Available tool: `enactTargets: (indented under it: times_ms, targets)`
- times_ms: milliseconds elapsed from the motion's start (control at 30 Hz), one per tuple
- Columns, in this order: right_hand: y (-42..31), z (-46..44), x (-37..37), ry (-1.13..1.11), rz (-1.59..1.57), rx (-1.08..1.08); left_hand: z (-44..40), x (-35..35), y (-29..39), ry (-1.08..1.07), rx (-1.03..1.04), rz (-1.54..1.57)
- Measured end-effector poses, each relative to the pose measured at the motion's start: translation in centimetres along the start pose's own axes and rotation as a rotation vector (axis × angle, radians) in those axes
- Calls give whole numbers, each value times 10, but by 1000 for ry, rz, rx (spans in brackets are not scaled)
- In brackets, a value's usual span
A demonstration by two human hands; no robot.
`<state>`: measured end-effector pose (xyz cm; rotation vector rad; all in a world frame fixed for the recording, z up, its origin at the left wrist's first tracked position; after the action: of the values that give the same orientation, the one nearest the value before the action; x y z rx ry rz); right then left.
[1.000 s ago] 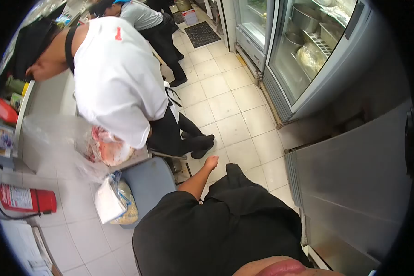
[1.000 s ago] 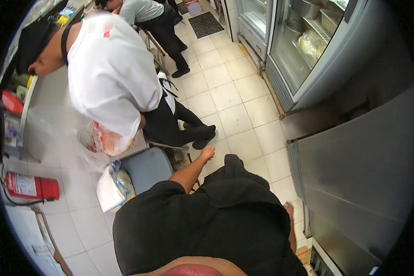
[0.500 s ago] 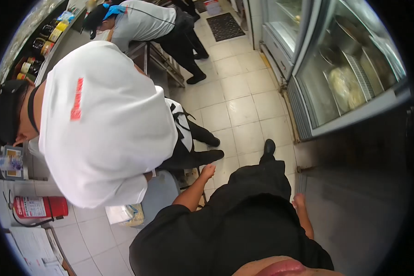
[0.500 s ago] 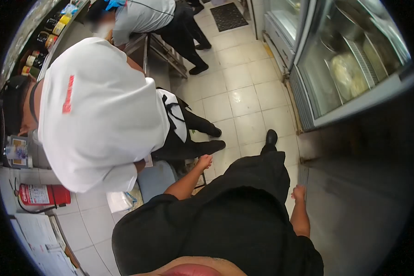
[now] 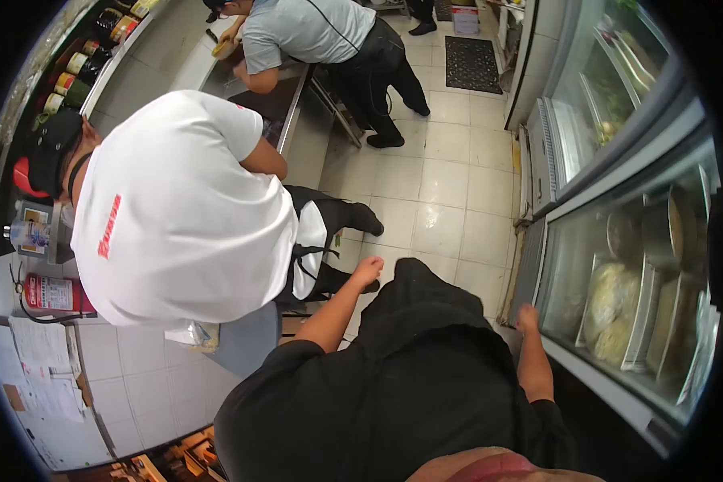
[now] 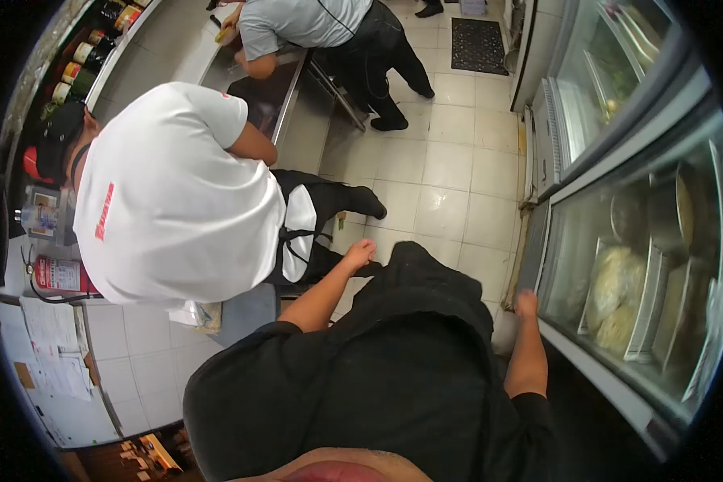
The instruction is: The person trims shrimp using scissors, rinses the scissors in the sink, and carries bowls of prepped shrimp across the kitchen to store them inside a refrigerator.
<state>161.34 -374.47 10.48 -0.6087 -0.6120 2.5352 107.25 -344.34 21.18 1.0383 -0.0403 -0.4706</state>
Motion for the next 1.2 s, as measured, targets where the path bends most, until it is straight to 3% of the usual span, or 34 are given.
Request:
enactTargets:
  times_ms: [67, 167, 300, 433, 533, 633, 700, 800, 900, 933, 1000, 1033, 1100, 1133, 1167, 1200]
  targets:
    - [-96, -23, 17, 62, 179, -126, -31, 9, 12, 7, -3, 3]
    - [-216, -31, 58, 9, 198, -240, -74, 10, 16, 15, -66, 23]
    - [-294, -36, 103, -23, 118, -252, -144, 4, -4, -28, -147, -131]
    - [-276, -70, 95, -117, 260, -115, -202, 4, 37, -67, -275, -37]
    - [-235, -88, 67, -118, 17, 120, -268, 14, 76, -87, -251, -6]
    - [-212, -93, 39, -25, 121, 368, -321, 24, 140, 35, -181, 100]
    - [-216, -108, 31, -4, 173, 490, -373, 32, 165, 3, -131, 23]
    - [-252, -165, 30, -45, 234, 455, -397, 42, 174, -11, -93, -64]
    - [-330, -242, 29, -72, 296, 300, -434, 35, 215, 84, -127, -78]
    - [-363, -279, 31, -79, 358, 200, -442, 35, 222, 48, -192, -80]
    - [-430, -380, 39, -37, 518, -103, -458, 33, 248, 78, -104, -140]
    - [-516, -363, 53, -70, 721, -148, -466, 32, 258, 92, -68, -171]
    - [-606, -417, 78, -47, 563, -292, -466, 36, 294, 140, -143, -65]
    - [-669, -414, 96, 5, 715, -500, -476, 35, 292, 153, -139, -28]
    - [-748, -340, 117, -46, 408, -286, -491, 34, 289, 166, -131, 9]
    - [-791, -337, 142, -80, 335, -329, -499, 36, 287, 159, -149, 54]
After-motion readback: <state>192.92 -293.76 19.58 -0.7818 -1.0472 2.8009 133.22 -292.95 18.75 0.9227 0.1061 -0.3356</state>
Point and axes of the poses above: each hand's wrist, its own z-axis away from the middle knuckle, its own x-axis out of the palm, y = z × x, the point moved 4 cm from there along -z, towards the middle knuckle, and after that the axes turned 8 degrees about x, right-handed, at the moved point
